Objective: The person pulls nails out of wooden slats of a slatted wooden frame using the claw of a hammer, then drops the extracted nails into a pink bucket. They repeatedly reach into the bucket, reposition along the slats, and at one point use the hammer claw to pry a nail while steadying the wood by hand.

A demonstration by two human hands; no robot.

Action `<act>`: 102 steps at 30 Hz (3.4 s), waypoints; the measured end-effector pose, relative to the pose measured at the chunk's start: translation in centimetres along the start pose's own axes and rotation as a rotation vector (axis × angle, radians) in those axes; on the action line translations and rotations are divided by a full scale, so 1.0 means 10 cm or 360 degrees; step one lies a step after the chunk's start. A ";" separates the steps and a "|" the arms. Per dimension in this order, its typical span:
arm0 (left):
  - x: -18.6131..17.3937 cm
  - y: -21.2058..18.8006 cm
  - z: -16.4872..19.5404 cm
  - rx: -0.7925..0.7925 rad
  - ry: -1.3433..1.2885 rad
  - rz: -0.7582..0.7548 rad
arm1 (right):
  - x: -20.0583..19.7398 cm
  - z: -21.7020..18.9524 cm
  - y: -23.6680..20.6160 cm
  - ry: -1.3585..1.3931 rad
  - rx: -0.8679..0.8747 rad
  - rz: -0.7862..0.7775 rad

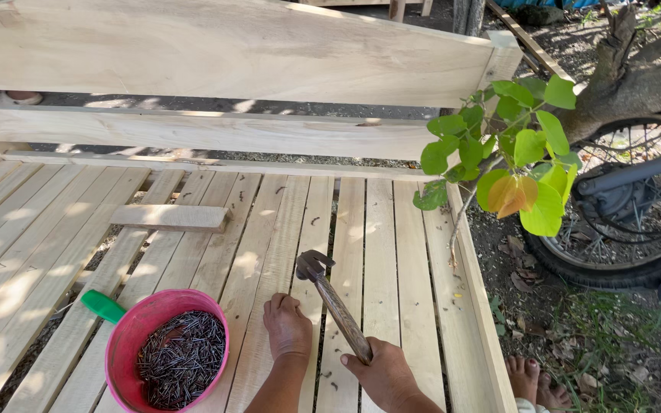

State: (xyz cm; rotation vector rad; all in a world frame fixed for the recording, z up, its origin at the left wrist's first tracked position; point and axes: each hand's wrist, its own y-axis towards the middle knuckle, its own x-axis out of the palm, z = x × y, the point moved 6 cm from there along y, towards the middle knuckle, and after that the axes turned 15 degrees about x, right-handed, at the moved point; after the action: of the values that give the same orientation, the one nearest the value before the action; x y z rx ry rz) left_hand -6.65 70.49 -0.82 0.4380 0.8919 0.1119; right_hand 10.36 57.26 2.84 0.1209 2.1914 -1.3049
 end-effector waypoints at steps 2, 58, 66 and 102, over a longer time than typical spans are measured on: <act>-0.01 0.00 0.00 -0.0035 -0.0007 -0.0006 | -0.03 -0.03 0.01 -0.0018 -0.0091 0.0067; -1.54 0.00 -1.51 -0.0849 -0.0905 0.0335 | 0.40 -0.03 0.35 -0.0413 -0.0102 0.0014; -1.48 -0.05 -1.58 -0.0913 -0.0995 0.0359 | 0.40 -0.03 0.34 -0.0376 -0.0080 -0.0005; -0.76 0.48 -0.33 -0.0089 -0.0705 0.0375 | 0.36 -0.09 0.02 -0.0043 -0.0042 0.0019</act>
State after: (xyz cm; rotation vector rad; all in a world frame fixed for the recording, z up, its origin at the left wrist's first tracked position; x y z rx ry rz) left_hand -13.55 73.83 4.85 0.4905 0.3993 0.2448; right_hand 7.09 57.40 1.11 0.1051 2.1809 -1.2640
